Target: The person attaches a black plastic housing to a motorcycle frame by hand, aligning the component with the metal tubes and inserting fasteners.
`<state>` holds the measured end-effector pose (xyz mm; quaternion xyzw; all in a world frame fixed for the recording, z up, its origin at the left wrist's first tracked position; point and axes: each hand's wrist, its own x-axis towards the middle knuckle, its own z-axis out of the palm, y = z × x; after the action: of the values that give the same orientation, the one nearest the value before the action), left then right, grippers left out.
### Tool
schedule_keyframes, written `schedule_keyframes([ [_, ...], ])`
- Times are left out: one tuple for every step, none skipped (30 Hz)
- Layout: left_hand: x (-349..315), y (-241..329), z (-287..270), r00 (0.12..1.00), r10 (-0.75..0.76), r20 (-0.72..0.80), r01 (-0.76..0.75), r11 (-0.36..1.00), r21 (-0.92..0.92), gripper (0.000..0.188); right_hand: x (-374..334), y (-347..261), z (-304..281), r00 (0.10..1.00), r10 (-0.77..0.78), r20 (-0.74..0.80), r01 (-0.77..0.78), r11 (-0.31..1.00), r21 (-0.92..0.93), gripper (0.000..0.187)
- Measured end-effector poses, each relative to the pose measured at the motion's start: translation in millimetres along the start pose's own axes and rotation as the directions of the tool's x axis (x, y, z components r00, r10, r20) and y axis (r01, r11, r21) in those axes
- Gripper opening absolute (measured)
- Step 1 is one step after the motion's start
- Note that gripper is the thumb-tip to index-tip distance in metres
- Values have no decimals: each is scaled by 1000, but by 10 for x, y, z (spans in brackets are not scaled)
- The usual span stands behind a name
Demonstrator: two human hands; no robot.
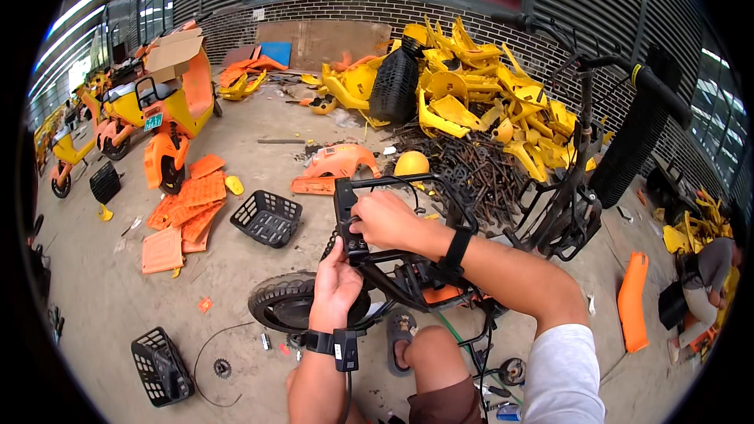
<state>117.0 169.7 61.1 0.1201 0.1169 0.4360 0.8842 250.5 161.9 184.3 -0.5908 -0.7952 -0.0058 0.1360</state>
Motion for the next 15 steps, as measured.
schedule_keyframes([
  [3,-11,-2,1000,16,-5,-16,1000,10,25,1,9,0,1000,-8,9,8,1000,-6,22],
  [3,-8,-14,1000,15,-10,-14,1000,7,25,5,-4,-20,999,-14,38,15,1000,-17,20],
  [3,-6,-23,1000,13,-15,-13,1000,5,26,7,0,-20,999,-48,21,48,999,-7,20],
  [2,-3,-33,1000,15,-8,-15,1000,7,26,3,13,3,997,-78,-2,78,997,11,20],
  [2,-9,-37,1000,16,0,-16,1000,9,26,-3,24,10,994,-108,-25,109,994,29,20],
  [1,-17,-34,1000,18,7,-18,1000,10,26,-13,45,-11,993,-121,-5,121,992,32,19],
  [-1,-18,-19,1000,15,12,-15,1000,13,26,-19,64,-51,991,-134,7,134,990,39,19],
  [-5,-13,-17,1000,12,19,-12,1000,17,26,-14,73,-79,989,-148,20,147,988,46,19],
  [-6,-7,-23,1000,9,26,-9,1000,20,26,5,78,-82,985,-170,24,169,985,39,19],
  [11,-12,-46,1000,15,16,-15,1000,14,27,20,83,-79,981,-192,34,191,981,32,18],
  [42,-18,-75,1000,21,7,-21,1000,7,27,34,83,-85,976,-213,44,213,977,24,18],
  [58,-26,-100,1000,26,-1,-26,1000,0,27,48,84,-105,970,-234,69,235,972,-11,17],
  [58,-35,-92,1000,18,8,-18,1000,6,27,49,111,-114,969,-239,61,238,971,12,17],
  [57,-47,-84,1000,9,17,-9,1000,12,27,44,168,-111,969,-242,54,241,970,34,17],
  [64,-63,-64,1000,-1,27,1,1000,18,27,19,214,-127,968,-245,46,243,969,55,18],
])
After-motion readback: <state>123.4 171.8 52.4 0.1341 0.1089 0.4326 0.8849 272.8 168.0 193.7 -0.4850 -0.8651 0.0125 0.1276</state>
